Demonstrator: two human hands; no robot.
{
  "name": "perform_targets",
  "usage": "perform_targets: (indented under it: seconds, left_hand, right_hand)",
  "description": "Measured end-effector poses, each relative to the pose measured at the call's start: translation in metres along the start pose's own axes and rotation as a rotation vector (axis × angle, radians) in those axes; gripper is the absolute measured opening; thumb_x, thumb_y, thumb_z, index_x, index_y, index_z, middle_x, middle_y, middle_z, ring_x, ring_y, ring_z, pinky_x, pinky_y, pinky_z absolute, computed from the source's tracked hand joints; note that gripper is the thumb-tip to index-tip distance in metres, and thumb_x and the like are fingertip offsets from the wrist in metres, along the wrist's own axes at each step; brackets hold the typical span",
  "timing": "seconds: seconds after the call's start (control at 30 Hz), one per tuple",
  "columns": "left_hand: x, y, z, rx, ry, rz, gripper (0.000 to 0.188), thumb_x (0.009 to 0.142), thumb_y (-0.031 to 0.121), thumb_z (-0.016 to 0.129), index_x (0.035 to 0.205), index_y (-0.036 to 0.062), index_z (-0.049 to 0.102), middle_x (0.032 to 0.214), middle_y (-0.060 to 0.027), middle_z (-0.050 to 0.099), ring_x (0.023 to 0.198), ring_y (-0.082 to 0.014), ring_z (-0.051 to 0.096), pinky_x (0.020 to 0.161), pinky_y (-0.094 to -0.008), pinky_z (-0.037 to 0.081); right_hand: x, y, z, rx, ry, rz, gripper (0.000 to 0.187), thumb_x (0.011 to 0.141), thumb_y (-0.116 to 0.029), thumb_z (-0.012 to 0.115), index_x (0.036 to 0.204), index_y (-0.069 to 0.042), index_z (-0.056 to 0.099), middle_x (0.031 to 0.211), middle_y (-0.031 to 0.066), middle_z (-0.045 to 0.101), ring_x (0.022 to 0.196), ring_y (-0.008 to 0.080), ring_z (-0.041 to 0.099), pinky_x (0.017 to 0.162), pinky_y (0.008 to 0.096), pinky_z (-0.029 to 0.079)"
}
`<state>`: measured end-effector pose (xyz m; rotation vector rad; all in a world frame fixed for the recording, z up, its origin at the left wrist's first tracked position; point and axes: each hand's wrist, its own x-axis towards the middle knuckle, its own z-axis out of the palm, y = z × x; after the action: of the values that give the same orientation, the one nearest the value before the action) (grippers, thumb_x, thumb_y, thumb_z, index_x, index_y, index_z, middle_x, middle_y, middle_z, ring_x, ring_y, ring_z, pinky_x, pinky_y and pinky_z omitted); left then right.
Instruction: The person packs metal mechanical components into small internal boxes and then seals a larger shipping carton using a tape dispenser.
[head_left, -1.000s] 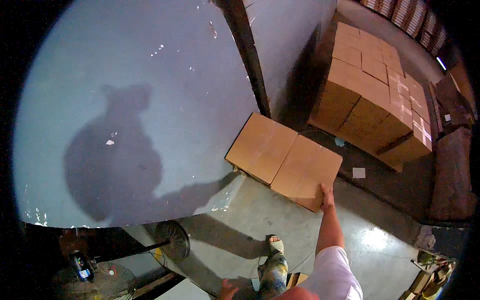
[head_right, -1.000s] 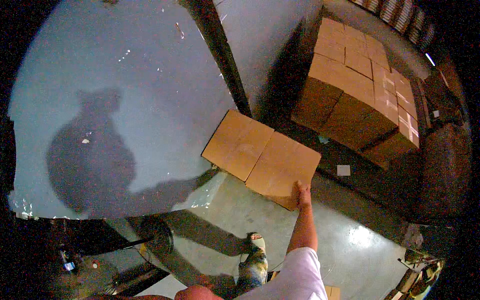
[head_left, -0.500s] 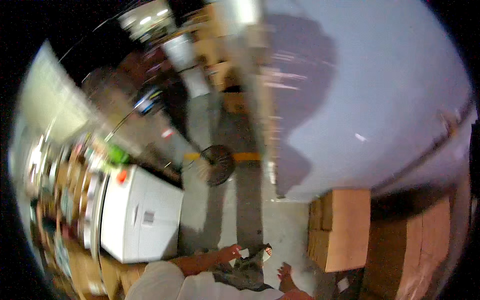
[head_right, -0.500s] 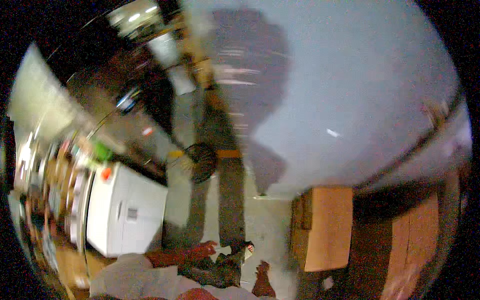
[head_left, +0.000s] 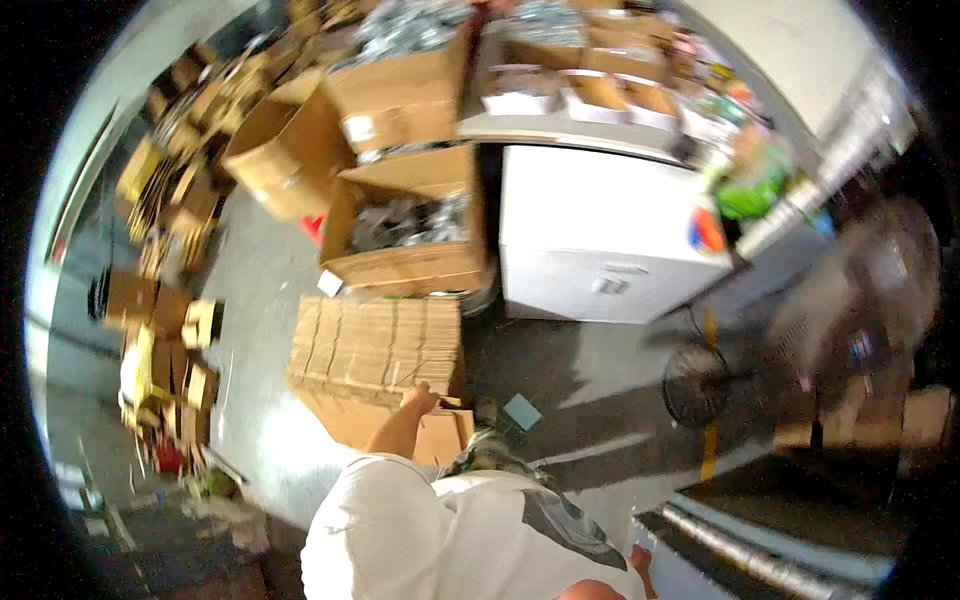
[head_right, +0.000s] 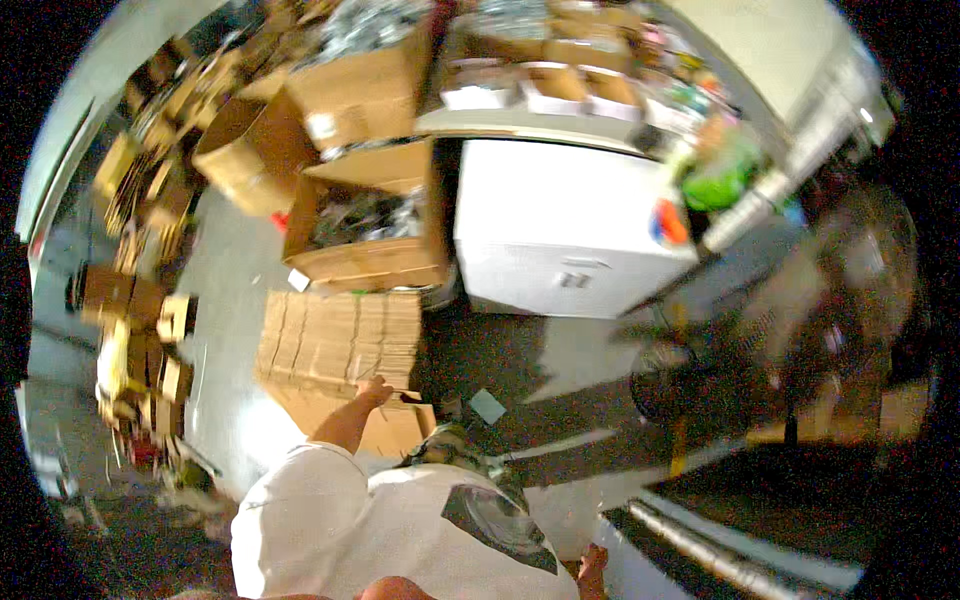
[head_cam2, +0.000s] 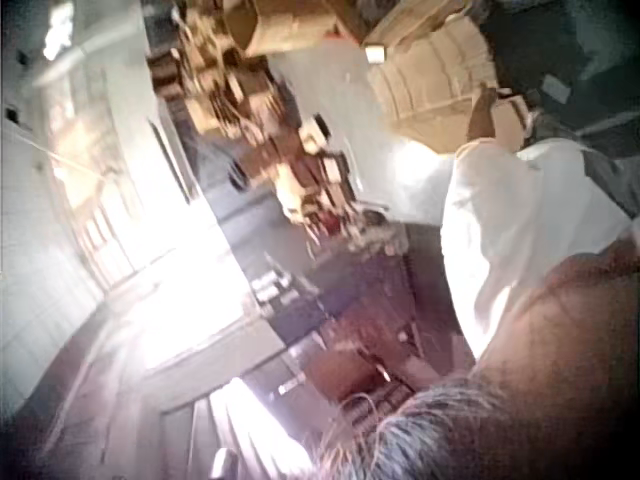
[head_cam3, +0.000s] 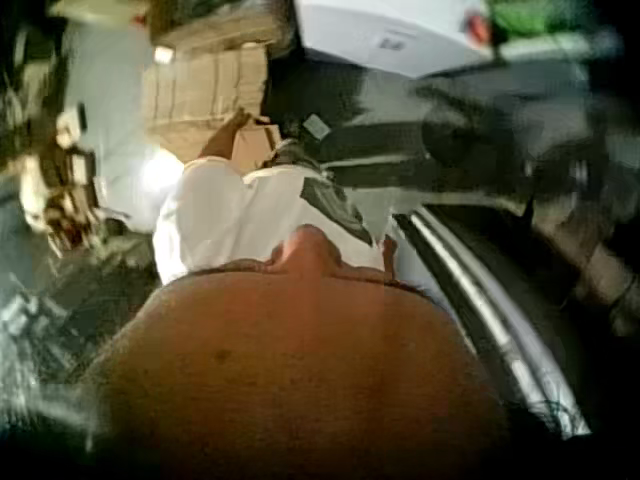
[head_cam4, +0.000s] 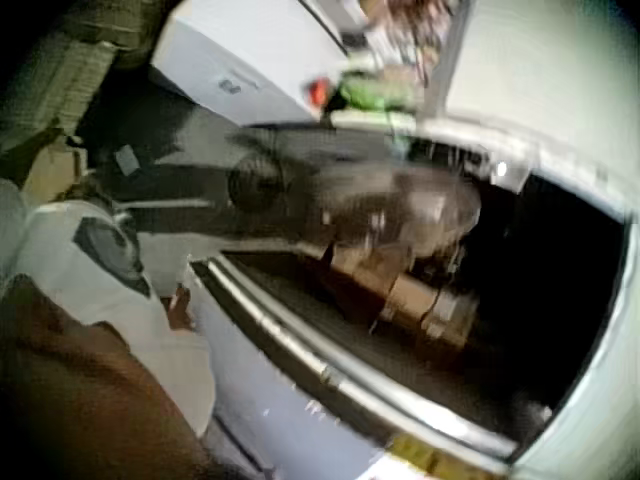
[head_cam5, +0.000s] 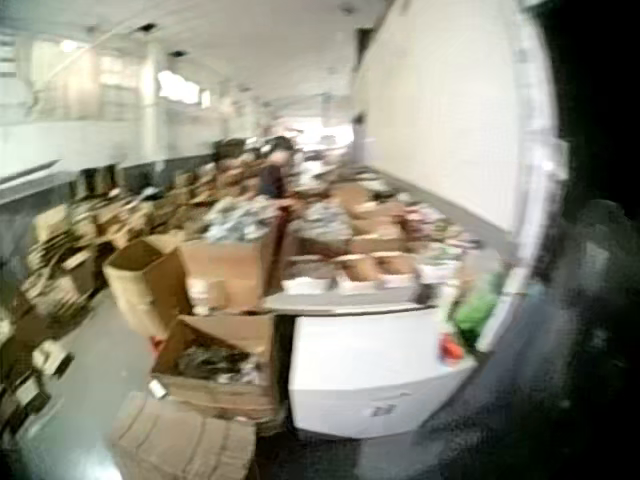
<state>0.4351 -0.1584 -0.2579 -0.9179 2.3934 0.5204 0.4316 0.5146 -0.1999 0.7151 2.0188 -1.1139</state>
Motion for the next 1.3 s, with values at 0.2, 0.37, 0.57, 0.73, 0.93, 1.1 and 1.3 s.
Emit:
perform_targets:
  seconds: [0.2,0.37,0.57,0.73,0.93,1.1,1.3]
  left_hand:
    - [-0.019,-0.105,0.018,-0.299,-0.322,-0.520,0.050,0.082,0.030,0.052,0.127,0.0091,0.046,0.127,-0.0151,0.050,0.118,-0.0318,0.048,0.094,-0.0423,0.043]
    - [-0.018,-0.097,0.045,-0.364,-0.447,-0.533,0.046,0.083,0.025,0.051,0.127,0.0122,0.047,0.140,-0.0062,0.037,0.129,-0.0267,0.035,0.100,-0.0455,0.036]
    - [0.040,-0.123,0.074,0.049,-0.039,-0.238,0.043,0.085,0.018,0.050,0.128,0.0164,0.044,0.138,-0.0002,0.037,0.130,-0.0201,0.029,0.103,-0.0445,0.029]
    - [0.071,-0.149,0.098,0.251,0.058,0.031,0.038,0.081,0.023,0.053,0.119,0.0165,0.051,0.123,0.0016,0.046,0.116,-0.0184,0.039,0.098,-0.0389,0.030]
    - [0.065,-0.154,0.113,0.506,0.196,0.439,0.016,0.079,0.021,0.051,0.090,0.0154,0.061,0.104,-0.0030,0.054,0.105,-0.0214,0.047,0.087,-0.0369,0.037]
    - [0.049,-0.161,0.134,0.241,-0.069,0.338,0.008,0.080,0.020,0.053,0.084,0.0146,0.057,0.090,-0.0041,0.060,0.092,-0.0198,0.056,0.078,-0.0351,0.038]
    - [-0.014,-0.193,0.131,0.299,-0.209,0.357,0.019,0.083,0.021,0.050,0.098,0.0120,0.057,0.102,-0.0065,0.060,0.099,-0.0229,0.055,0.085,-0.0385,0.041]
  right_hand:
    - [0.017,-0.196,0.081,-0.413,-0.193,-0.163,0.031,0.086,-0.029,0.057,0.107,-0.006,0.054,0.092,0.0080,0.058,0.080,0.0191,0.058,0.066,0.0308,0.046]
    - [0.037,-0.322,0.176,-0.390,-0.314,-0.019,0.036,0.087,-0.032,0.058,0.111,-0.006,0.052,0.094,0.0038,0.057,0.081,0.0165,0.057,0.070,0.0298,0.044]
    - [0.045,-0.350,0.216,-0.659,-0.364,0.056,0.041,0.085,-0.034,0.060,0.116,-0.009,0.050,0.098,0.0043,0.057,0.084,0.0177,0.056,0.073,0.0342,0.043]
    - [0.047,-0.337,0.201,-0.697,-0.377,0.049,0.032,0.085,-0.028,0.060,0.110,-0.009,0.053,0.093,0.0033,0.057,0.083,0.0167,0.056,0.069,0.0321,0.042]
    - [0.057,-0.333,0.199,-0.792,-0.322,0.065,0.032,0.086,-0.025,0.058,0.111,-0.005,0.053,0.092,0.0037,0.057,0.080,0.0152,0.056,0.069,0.0314,0.043]
    - [0.056,-0.324,0.210,-0.640,-0.390,-0.038,0.026,0.087,-0.024,0.057,0.106,-0.006,0.056,0.085,0.0014,0.057,0.074,0.0118,0.053,0.061,0.0274,0.042]
    - [0.101,-0.272,0.193,-0.616,-0.516,-0.240,0.021,0.088,-0.020,0.056,0.102,-0.005,0.056,0.079,0.0018,0.056,0.068,0.0105,0.050,0.060,0.0259,0.040]
